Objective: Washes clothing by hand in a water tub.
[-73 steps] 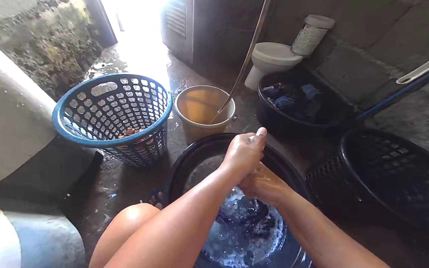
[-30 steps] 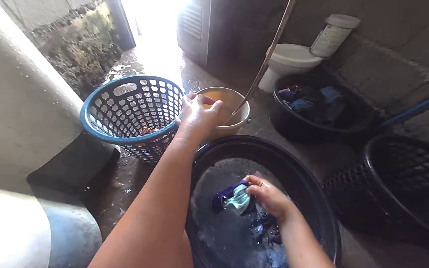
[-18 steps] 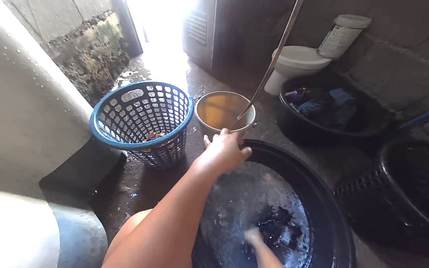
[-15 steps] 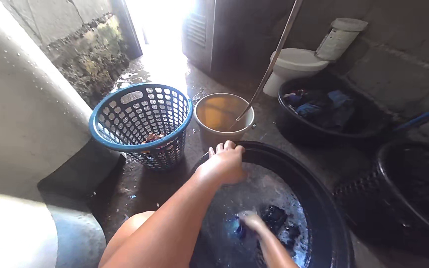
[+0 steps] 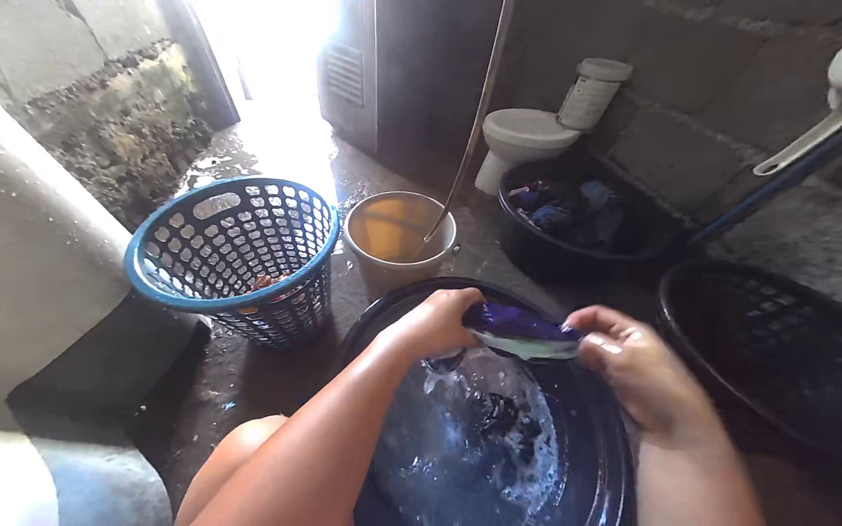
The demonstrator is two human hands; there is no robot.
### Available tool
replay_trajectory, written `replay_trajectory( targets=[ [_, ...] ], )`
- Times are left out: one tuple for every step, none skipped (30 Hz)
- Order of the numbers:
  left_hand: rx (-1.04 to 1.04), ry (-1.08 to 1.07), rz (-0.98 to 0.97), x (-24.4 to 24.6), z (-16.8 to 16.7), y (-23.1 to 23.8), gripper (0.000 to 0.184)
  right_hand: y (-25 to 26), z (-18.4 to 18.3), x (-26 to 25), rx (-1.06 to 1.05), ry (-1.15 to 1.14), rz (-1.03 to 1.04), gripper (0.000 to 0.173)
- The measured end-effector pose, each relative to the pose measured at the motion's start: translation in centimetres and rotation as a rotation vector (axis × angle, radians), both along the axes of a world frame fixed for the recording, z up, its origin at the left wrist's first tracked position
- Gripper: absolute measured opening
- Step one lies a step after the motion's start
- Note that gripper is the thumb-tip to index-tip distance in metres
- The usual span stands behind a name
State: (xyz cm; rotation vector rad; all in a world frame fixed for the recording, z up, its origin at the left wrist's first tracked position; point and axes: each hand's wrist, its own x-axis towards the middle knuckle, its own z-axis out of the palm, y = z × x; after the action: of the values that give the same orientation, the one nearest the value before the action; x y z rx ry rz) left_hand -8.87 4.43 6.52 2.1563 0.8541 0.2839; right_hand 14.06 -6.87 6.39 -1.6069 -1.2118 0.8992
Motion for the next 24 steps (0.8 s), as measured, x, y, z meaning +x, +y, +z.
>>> replay_trajectory(
  targets=[
    [0.015, -0.011, 0.003, 0.3, 0.3, -0.2, 0.048, -0.1, -1.5, 0.1, -0.115, 0.045, 0.034, 0.023],
    [0.026, -0.010, -0.015, 0.6, 0.6, -0.4, 0.049, 0.0, -2.7, -0.2, -0.208, 0.135, 0.090, 0.034],
    [0.029, -0.007, -0.048, 0.9, 0.9, -0.6, 0.049, 0.1, -3.7, -0.8, -0.266, 0.235, 0.156, 0.052],
    [0.021, 0.001, -0.092, 1.2, 1.2, -1.0, 0.049, 0.2, -4.5, -1.6, -0.298, 0.314, 0.225, 0.070],
    [0.005, -0.005, -0.133, 1.4, 1.5, -1.3, 0.050, 0.4, -5.0, -2.3, -0.306, 0.384, 0.305, 0.080],
    [-0.009, -0.029, -0.166, 1.5, 1.7, -1.5, 0.051, 0.6, -5.6, -2.9, -0.287, 0.453, 0.383, 0.077],
    [-0.018, -0.068, -0.186, 1.6, 1.7, -1.6, 0.051, 1.0, -6.0, -3.4, -0.265, 0.516, 0.447, 0.071],
    [-0.018, -0.117, -0.188, 1.7, 1.5, -1.7, 0.050, 1.4, -6.3, -3.8, -0.257, 0.565, 0.508, 0.069],
    [-0.015, -0.187, -0.172, 1.8, 1.0, -1.6, 0.048, 2.0, -6.6, -4.0, -0.264, 0.623, 0.566, 0.066],
    [-0.021, -0.272, -0.147, 1.9, 0.4, -1.5, 0.045, 2.6, -6.5, -4.3, -0.283, 0.678, 0.596, 0.057],
    [-0.059, -0.357, -0.126, 2.0, -0.3, -1.4, 0.043, 2.9, -6.1, -4.8, -0.304, 0.709, 0.587, 0.045],
    [-0.127, -0.423, -0.102, 2.1, -0.7, -1.4, 0.042, 3.2, -5.6, -5.5, -0.318, 0.724, 0.565, 0.034],
    [-0.218, -0.481, -0.064, 2.2, -0.9, -1.4, 0.043, 3.5, -5.3, -6.0, -0.327, 0.741, 0.561, 0.030],
    [-0.320, -0.535, -0.011, 2.3, -1.0, -1.5, 0.041, 3.8, -5.3, -6.2, -0.323, 0.779, 0.575, 0.032],
    [-0.412, -0.576, 0.032, 2.4, -0.9, -1.5, 0.038, 4.0, -5.3, -6.5, -0.317, 0.810, 0.589, 0.033],
    [-0.491, -0.608, 0.070, 2.4, -0.8, -1.5, 0.041, 4.1, -5.2, -6.8, -0.308, 0.812, 0.571, 0.031],
    [-0.544, -0.627, 0.106, 2.3, -0.7, -1.4, 0.046, 4.2, -5.0, -7.1, -0.307, 0.799, 0.535, 0.028],
    [-0.567, -0.633, 0.139, 2.2, -0.6, -1.3, 0.050, 4.1, -4.7, -7.5, -0.311, 0.780, 0.478, 0.024],
    [-0.563, -0.632, 0.170, 2.2, -0.5, -1.3, 0.051, 3.9, -4.4, -8.0, -0.318, 0.754, 0.410, 0.023],
    [-0.540, -0.633, 0.195, 2.3, -0.4, -1.4, 0.045, 3.9, -4.1, -8.3, -0.322, 0.726, 0.369, 0.023],
    [-0.509, -0.628, 0.223, 2.3, -0.2, -1.4, 0.035, 4.0, -4.0, -8.6, -0.320, 0.699, 0.343, 0.025],
    [-0.481, -0.627, 0.254, 2.4, -0.2, -1.4, 0.026, 4.0, -3.9, -8.9, -0.324, 0.660, 0.318, 0.025],
    [-0.457, -0.622, 0.287, 2.5, -0.1, -1.4, 0.019, 4.0, -3.9, -9.3, -0.322, 0.620, 0.292, 0.024],
    [-0.441, -0.612, 0.329, 2.6, 0.0, -1.5, 0.017, 4.1, -3.8, -9.7, -0.323, 0.575, 0.268, 0.024]
  ],
)
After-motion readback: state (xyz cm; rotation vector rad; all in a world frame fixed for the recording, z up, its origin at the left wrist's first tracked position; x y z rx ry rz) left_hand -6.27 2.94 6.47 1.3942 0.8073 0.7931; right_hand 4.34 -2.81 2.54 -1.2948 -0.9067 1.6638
